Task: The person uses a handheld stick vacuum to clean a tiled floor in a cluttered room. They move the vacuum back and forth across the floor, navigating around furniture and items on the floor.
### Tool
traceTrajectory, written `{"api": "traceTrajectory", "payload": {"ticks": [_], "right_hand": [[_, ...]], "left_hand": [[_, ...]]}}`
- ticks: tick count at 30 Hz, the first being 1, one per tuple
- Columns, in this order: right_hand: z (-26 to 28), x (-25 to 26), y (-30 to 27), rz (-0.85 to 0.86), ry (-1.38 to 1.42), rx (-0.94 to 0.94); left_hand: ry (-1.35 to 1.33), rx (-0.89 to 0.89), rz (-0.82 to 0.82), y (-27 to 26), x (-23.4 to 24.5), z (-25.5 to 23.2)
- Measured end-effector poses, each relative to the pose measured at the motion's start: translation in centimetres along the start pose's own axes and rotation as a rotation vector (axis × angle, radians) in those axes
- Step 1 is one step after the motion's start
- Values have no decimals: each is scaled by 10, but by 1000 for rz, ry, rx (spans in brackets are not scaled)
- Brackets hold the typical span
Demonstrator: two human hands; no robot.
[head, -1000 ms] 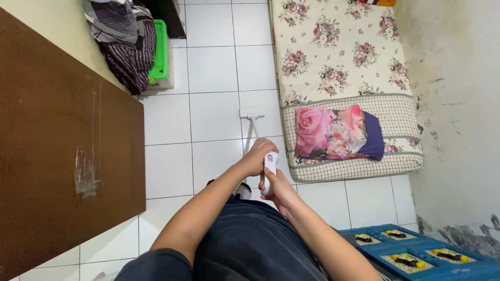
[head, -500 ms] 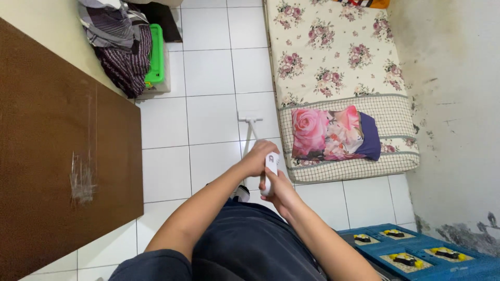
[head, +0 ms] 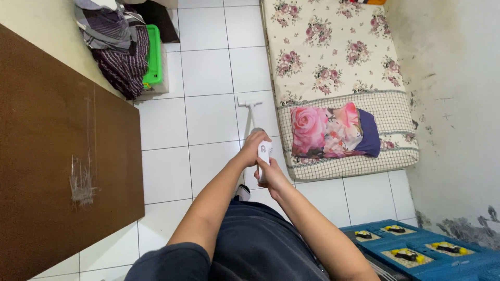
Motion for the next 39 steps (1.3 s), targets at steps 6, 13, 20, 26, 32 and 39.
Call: {"api": "traceTrajectory", "payload": {"ticks": [6,13,20,26,32,39], "right_hand": [[17,13,-56,26,23,-65],[26,19,-99,22,62,-117],[9,15,-54,22,14,-66],[20,22,-76,10,36,-59],[26,41,-103,-13,2,-22],[6,51,-33,-19,2,17]], "left_hand": [[-9,-43,50,-21,13,-60],[-21,-24,121,-44,9,-92],[-48,40,57,-33,12,-66],[-12,17,109,-30,-1,-67],[-44,53,167,-38,-20,-97],[21,-13,67,-1,-53,-32]]}}
Point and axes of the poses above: each hand's wrist, its own y-axis towards the middle knuckle, its own x-axis out of the back of the hand, z = x × y, the point moved 1 cm from there along y, towards the middle knuckle, and after that the axes turned 6 degrees about -z, right-handed, at the moved point
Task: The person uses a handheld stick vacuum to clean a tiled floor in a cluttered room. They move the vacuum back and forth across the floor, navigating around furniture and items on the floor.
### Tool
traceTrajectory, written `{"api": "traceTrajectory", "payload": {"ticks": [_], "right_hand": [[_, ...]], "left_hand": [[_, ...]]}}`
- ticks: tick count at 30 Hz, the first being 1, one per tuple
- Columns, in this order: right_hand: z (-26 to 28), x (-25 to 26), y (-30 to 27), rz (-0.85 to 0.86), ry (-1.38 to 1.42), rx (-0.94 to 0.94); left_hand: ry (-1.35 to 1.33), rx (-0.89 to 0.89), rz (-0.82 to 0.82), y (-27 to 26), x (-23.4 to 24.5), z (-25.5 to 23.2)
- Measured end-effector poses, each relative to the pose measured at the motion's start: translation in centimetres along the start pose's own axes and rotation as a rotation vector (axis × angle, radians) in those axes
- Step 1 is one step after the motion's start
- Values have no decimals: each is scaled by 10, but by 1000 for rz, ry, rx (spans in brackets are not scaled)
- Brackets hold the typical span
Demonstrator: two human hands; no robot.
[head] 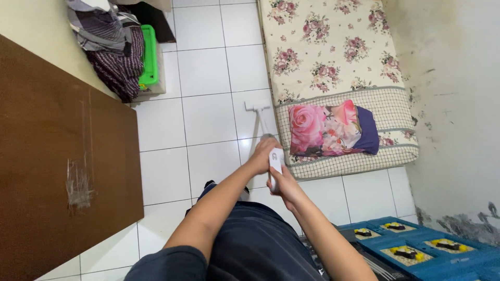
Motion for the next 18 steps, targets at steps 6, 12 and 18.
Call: {"api": "traceTrajectory", "payload": {"ticks": [6,12,18], "right_hand": [[-1,-10,13,-2,14,-12],[15,-2,-38,4,-10,-66],[11,-2,11,2,20,-36]], "left_hand": [[34,-22,-17,3,31,-15],[60,-59,73,-15,34,-55],[74,-38,46,14,25,-19]]}}
Point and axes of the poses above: each hand's wrist, its own y-axis towards the middle knuckle, its own x-axis out of the back of the hand, z = x × y, the point moved 1 cm from there along y, towards the middle knuckle, and after that the axes turned 6 degrees about -z, right-handed, at the moved point
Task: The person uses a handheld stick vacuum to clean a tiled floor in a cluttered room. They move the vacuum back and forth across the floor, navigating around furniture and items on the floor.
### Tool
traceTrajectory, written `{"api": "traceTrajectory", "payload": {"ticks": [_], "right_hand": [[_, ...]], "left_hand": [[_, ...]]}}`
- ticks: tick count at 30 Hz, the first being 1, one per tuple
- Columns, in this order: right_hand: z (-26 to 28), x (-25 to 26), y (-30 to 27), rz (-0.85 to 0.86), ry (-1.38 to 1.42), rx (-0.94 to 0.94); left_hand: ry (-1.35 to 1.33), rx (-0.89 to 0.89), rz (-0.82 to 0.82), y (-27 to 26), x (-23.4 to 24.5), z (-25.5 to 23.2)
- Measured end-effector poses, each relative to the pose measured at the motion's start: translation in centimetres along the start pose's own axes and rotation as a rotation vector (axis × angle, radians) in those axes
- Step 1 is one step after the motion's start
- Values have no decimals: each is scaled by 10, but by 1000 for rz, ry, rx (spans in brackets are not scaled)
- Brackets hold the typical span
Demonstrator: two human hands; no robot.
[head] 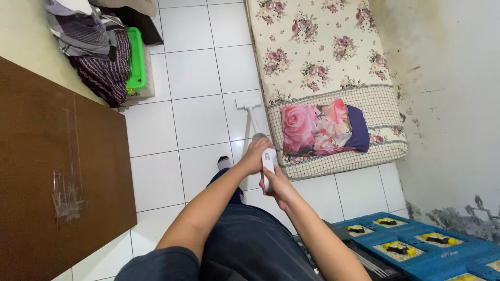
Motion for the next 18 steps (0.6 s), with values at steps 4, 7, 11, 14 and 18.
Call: {"api": "traceTrajectory", "payload": {"ticks": [4,7,11,14,18], "right_hand": [[16,-15,40,-7,24,18],[20,-23,57,12,33,31],[49,-25,35,21,18,4],[60,-24,21,31,-20,-49],[78,-30,43,31,-31,-83]], "left_hand": [[-32,64,11,31,18,24],[22,71,46,43,28,32],[28,52,48,52,37,23],[29,61,59,42,56,-2],[4,56,70,60,79,1]]}}
Point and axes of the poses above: each hand's wrist, its own y-axis towards the middle knuckle, its own x-axis out of the back of the hand, z = x × y, the point moved 1 cm from there along y, towards the middle knuckle, and after that the axes turned 6 degrees about -z, right-handed, at the moved point
